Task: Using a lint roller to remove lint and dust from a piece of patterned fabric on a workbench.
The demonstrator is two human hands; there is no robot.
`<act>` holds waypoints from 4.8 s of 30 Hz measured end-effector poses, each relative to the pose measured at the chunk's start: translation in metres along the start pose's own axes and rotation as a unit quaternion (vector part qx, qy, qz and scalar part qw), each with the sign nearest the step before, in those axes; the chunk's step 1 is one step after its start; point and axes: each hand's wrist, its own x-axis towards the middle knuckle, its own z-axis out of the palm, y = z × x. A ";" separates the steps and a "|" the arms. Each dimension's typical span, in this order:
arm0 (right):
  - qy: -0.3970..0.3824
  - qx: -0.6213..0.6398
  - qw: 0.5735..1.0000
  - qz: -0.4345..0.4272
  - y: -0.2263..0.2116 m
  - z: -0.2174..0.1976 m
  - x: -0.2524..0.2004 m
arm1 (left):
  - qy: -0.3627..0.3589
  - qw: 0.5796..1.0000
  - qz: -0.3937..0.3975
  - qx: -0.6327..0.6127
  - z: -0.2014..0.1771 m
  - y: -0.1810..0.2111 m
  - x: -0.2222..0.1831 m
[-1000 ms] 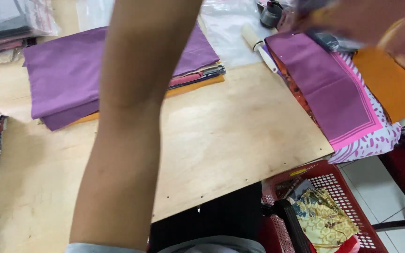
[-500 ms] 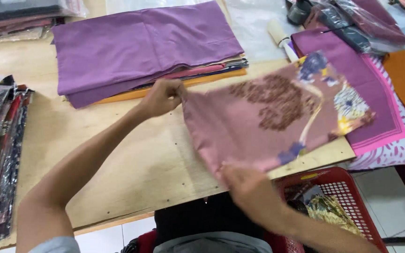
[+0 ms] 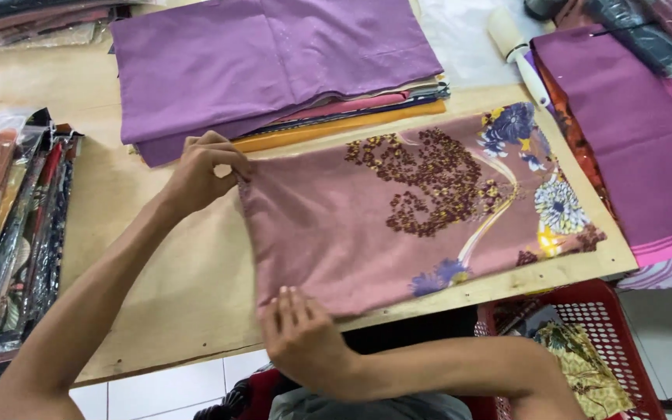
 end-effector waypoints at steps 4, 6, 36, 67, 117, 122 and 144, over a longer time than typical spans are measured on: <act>0.027 0.006 1.000 0.004 -0.016 0.015 0.005 | -0.046 0.982 -0.052 0.175 -0.010 0.003 -0.013; 0.008 0.030 0.999 -0.005 -0.010 0.002 0.002 | -0.068 0.959 -0.088 0.260 0.000 0.023 -0.021; -0.151 0.081 0.923 0.346 0.257 -0.054 -0.019 | -0.132 0.957 -0.161 0.202 0.071 0.184 -0.008; -0.263 0.068 0.897 0.349 0.271 -0.044 -0.091 | -0.116 0.973 0.058 0.191 0.080 0.197 -0.047; -0.125 0.358 0.887 0.263 0.124 -0.039 -0.022 | 0.029 0.980 -0.099 -0.168 0.049 0.141 -0.031; -0.148 0.343 0.864 0.337 0.101 -0.031 -0.021 | 0.044 0.990 -0.110 -0.076 0.049 0.133 -0.039; -0.203 0.024 0.896 0.395 0.155 -0.033 -0.074 | -0.075 0.975 -0.060 0.201 0.064 0.161 -0.061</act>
